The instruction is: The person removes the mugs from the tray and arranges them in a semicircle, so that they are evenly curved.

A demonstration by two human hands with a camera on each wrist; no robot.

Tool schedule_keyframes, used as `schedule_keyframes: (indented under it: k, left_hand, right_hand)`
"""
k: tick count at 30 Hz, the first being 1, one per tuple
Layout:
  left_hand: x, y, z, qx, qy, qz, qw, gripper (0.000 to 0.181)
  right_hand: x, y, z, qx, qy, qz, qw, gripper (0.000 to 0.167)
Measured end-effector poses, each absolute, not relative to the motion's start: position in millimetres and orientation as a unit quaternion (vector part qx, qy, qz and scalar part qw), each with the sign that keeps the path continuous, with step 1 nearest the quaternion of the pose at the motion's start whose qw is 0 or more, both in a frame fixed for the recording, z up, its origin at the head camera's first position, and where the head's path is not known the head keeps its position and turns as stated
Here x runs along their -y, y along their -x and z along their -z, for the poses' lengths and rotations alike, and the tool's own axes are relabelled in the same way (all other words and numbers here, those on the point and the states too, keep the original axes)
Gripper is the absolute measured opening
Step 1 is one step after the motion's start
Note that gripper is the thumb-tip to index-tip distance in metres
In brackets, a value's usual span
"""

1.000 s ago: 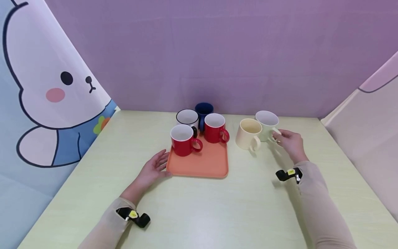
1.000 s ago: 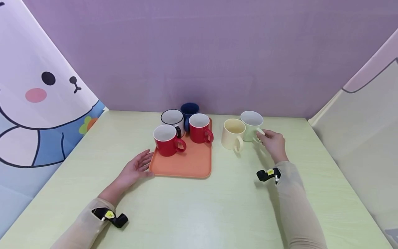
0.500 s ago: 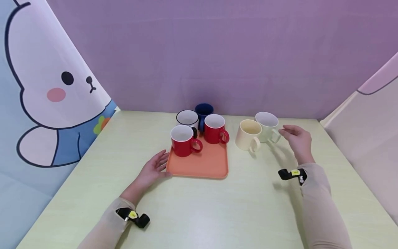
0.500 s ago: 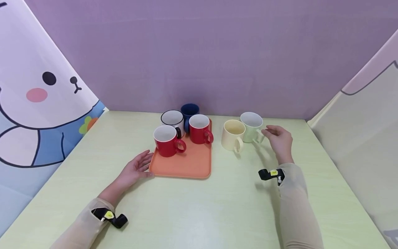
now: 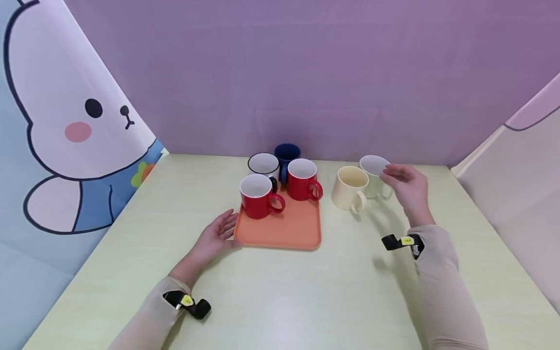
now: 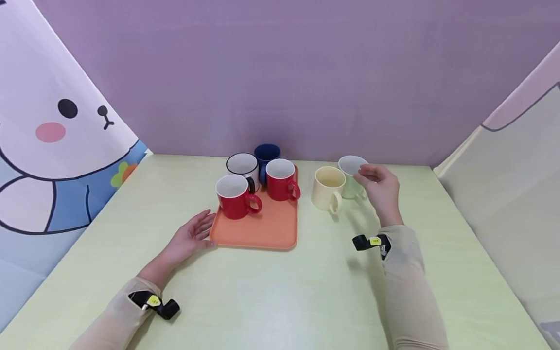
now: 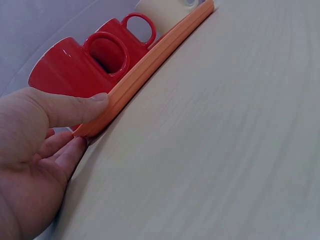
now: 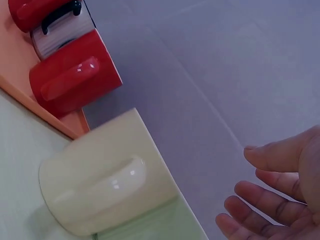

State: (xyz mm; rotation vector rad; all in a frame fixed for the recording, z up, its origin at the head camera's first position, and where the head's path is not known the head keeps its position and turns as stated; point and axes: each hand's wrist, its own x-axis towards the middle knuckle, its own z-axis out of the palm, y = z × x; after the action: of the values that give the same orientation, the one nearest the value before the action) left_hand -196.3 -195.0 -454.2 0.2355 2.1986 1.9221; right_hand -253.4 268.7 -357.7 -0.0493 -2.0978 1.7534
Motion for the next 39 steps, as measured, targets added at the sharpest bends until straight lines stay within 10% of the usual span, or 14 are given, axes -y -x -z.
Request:
schedule_keyframes:
  k: [39]
  left_hand:
    - [195.8,197.4,454.9,-0.746,-0.075,-0.653,0.107,0.091]
  right_hand:
    - [-175.2,265.7,380.0,0.811,-0.081,-0.572,0.089,0.033]
